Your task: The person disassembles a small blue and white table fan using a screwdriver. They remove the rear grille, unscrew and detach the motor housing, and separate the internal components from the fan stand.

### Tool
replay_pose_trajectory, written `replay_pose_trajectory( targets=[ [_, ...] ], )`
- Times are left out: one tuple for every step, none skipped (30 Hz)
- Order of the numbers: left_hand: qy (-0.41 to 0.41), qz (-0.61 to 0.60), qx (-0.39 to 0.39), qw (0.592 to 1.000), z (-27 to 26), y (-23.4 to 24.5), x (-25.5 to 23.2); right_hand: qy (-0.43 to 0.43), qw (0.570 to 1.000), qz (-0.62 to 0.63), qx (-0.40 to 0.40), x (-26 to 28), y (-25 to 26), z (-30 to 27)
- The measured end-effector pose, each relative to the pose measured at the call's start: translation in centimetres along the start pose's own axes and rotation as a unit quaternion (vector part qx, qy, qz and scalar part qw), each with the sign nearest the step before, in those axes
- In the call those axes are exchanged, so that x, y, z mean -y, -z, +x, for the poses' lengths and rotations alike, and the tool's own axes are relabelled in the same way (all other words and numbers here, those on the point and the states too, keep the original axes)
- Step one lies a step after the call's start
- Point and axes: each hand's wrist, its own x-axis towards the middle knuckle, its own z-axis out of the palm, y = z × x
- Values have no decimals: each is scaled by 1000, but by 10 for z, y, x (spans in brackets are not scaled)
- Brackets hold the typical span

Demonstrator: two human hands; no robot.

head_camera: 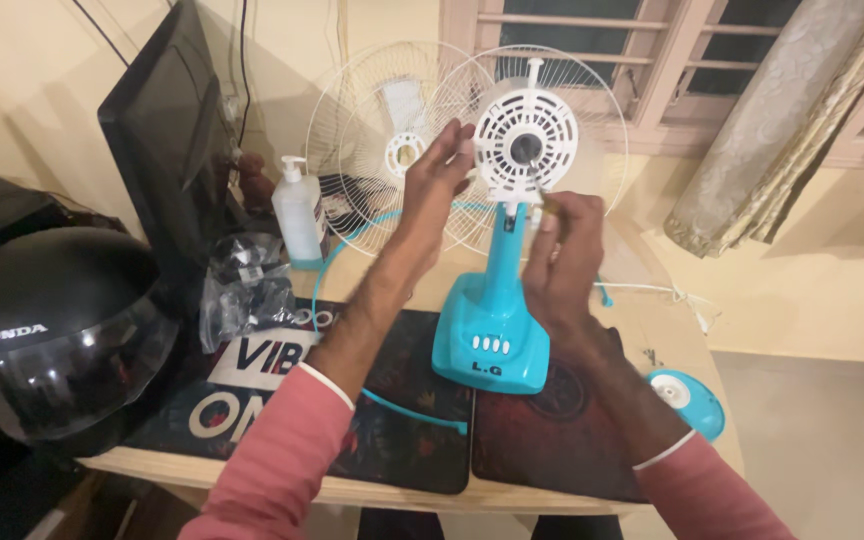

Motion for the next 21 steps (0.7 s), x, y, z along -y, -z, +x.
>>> replay_pose_trajectory(
  targets=[
    [-16, 30, 11, 999, 6, -1, -2, -20, 998, 47, -25, -6, -1, 3],
    [-32, 61, 20, 997, 10, -2, -4, -58, 995, 66, -37, -10, 1, 7],
    [-49, 91, 30, 994, 13, -3, -6, -96, 990, 86, -50, -11, 3, 13],
    [-64, 114, 27, 991, 13, -3, -9, -152, 984, 82, -47, -13, 8, 25],
    [-79, 137, 23, 987, 13, -4, -11, -206, 974, 80, -42, -15, 12, 40],
    [-94, 160, 21, 982, 12, -5, -13, -229, 971, 66, -32, -15, 12, 54],
    [-103, 170, 14, 980, 12, -6, -15, -252, 966, 52, -23, -15, 12, 67],
    [-114, 178, 9, 977, 12, -8, -17, -274, 961, 36, -14, -16, 13, 79],
    [-124, 186, 4, 975, 12, -9, -19, -215, 976, 24, -7, -16, 13, 87],
    [-137, 190, 7, 972, 12, -10, -21, -156, 988, 12, 1, -17, 13, 94],
    [-150, 194, 10, 969, 12, -10, -23, -96, 995, 0, 9, -18, 13, 98],
    [-163, 198, 12, 966, 11, -11, -25, -168, 985, 27, 27, -19, 11, 101],
    [-157, 199, 9, 967, 11, -12, -26, -239, 968, 54, 46, -21, 9, 103],
    [-151, 200, 8, 968, 11, -13, -27, -308, 946, 81, 63, -23, 8, 104],
    [-145, 201, 7, 969, 11, -13, -29, -310, 943, 98, 65, -26, 7, 103],
    [-152, 200, 8, 968, 12, -14, -30, -313, 941, 114, 67, -28, 6, 102],
    [-160, 198, 10, 967, 12, -15, -31, -315, 938, 130, 70, -30, 6, 101],
    [-168, 198, 11, 965, 12, -14, -32, -319, 936, 134, 67, -31, 6, 101],
    [-159, 193, 12, 968, 11, -14, -34, -323, 934, 138, 65, -33, 6, 100],
    [-149, 187, 13, 971, 9, -14, -35, -328, 932, 142, 63, -33, 6, 99],
    [-139, 181, 14, 974, 8, -15, -36, -318, 936, 140, 62, -33, 7, 98]
  ],
)
